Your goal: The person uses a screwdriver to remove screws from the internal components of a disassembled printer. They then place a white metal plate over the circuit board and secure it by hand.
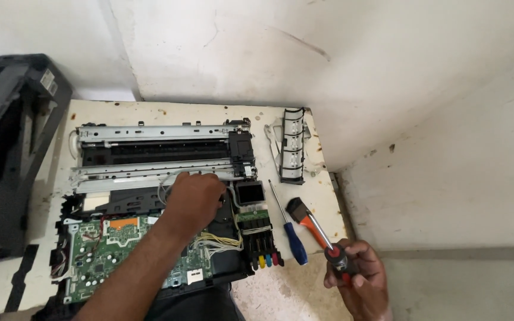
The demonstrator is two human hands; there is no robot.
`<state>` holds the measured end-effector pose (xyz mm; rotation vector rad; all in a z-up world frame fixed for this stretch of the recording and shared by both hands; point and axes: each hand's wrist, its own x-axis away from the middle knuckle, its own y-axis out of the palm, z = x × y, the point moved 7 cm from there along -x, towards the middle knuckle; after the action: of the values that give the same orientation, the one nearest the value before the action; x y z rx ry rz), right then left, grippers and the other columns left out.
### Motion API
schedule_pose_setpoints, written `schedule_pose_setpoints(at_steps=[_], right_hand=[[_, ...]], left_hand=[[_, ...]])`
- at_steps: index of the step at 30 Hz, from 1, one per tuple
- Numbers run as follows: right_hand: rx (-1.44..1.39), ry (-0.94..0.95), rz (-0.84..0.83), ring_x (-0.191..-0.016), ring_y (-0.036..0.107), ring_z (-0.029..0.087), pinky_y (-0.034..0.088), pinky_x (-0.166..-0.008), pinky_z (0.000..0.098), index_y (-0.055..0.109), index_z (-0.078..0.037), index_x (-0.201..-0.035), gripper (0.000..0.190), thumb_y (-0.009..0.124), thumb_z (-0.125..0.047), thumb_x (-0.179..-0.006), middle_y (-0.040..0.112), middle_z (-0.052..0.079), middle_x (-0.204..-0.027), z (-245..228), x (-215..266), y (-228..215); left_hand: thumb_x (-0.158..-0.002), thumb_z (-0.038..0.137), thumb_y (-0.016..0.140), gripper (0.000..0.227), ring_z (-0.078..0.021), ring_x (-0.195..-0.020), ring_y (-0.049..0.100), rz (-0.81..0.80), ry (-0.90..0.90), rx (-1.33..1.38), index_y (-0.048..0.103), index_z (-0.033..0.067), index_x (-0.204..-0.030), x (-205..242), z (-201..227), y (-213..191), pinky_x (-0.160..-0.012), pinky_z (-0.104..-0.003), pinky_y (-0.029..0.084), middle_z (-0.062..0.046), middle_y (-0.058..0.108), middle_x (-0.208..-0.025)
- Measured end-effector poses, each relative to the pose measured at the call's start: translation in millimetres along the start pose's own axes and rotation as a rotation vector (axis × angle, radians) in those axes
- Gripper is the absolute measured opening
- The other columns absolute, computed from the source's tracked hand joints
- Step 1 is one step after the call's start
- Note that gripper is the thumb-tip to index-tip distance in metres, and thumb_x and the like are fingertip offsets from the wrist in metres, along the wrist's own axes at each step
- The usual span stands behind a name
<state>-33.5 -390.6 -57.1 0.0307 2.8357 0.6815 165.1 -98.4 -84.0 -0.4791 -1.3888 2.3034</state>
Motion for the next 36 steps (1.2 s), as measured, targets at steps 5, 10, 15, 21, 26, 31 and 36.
schedule_pose_setpoints(at_steps=[5,10,15,21,26,31,36], right_hand=[[-0.064,-0.060,-0.048,-0.070,0.061,0.025,0.060,-0.063,0.0351,0.056,0.002,-0.129,0.046,0.083,-0.017,-0.097,0.056,0.027,-0.110,-11,-7,10],[0.084,-0.133,0.153,-0.080,0.057,0.023,0.046,-0.071,0.0286,0.057,-0.003,-0.122,0.051,0.084,-0.027,-0.087,0.062,0.024,-0.103,-31,-9,21],[-0.026,-0.154,0.119,-0.094,0.057,0.033,0.053,-0.081,0.0439,0.057,-0.002,-0.129,0.044,0.079,-0.023,-0.098,0.060,0.025,-0.107,-24,-26,65],[-0.080,-0.216,0.112,-0.108,0.057,0.035,0.052,-0.098,0.0425,0.054,-0.001,-0.132,0.040,0.073,-0.013,-0.099,0.061,0.028,-0.114,-22,-53,112],[0.115,-0.228,0.227,-0.101,0.064,0.034,0.061,-0.083,0.0424,0.051,-0.005,-0.132,0.043,0.069,-0.018,-0.096,0.065,0.026,-0.112,-29,-57,124],[0.326,-0.317,0.332,-0.093,0.066,0.032,0.058,-0.069,0.0315,0.050,-0.009,-0.126,0.040,0.056,-0.005,-0.087,0.066,0.024,-0.105,-38,-49,137],[0.619,-0.383,0.275,-0.098,0.069,0.031,0.064,-0.089,0.0437,0.049,-0.008,-0.125,0.044,0.057,-0.003,-0.082,0.067,0.022,-0.107,-49,-38,155]], left_hand=[[-0.084,0.026,0.088,0.017,-0.0355,-0.085,0.072,-0.104,-0.010,0.134,0.077,0.0145,-0.089,14,-3,-36,-0.092,-0.061,0.053,-0.006,0.074,-0.094],[-0.082,0.035,0.079,0.026,-0.0144,-0.102,0.079,-0.035,-0.380,0.430,0.086,0.0245,-0.106,104,-39,-120,-0.096,-0.035,0.061,0.003,0.084,-0.115],[-0.067,0.018,0.095,0.010,-0.0132,-0.084,0.092,0.016,-0.584,0.759,0.095,0.0182,-0.077,200,-77,-86,-0.091,-0.033,0.071,0.002,0.098,-0.086],[-0.066,0.020,0.093,0.014,-0.0078,-0.069,0.086,0.223,-0.326,0.729,0.086,0.0216,-0.077,200,-45,-74,-0.068,-0.024,0.070,0.004,0.091,-0.076],[-0.070,0.011,0.094,0.054,-0.0123,-0.092,0.089,-0.048,-0.581,0.777,0.086,0.0338,-0.119,177,-20,-72,-0.126,-0.040,0.041,0.004,0.095,-0.107],[-0.088,0.023,0.076,0.024,-0.0233,-0.089,0.077,0.072,-0.225,0.688,0.085,0.0201,-0.110,146,-12,-40,-0.078,-0.044,0.062,-0.002,0.082,-0.097],[-0.091,0.023,0.073,0.015,-0.0278,-0.092,0.068,0.055,-0.272,0.725,0.081,0.0185,-0.103,136,-2,-35,-0.076,-0.048,0.057,-0.002,0.068,-0.104]])
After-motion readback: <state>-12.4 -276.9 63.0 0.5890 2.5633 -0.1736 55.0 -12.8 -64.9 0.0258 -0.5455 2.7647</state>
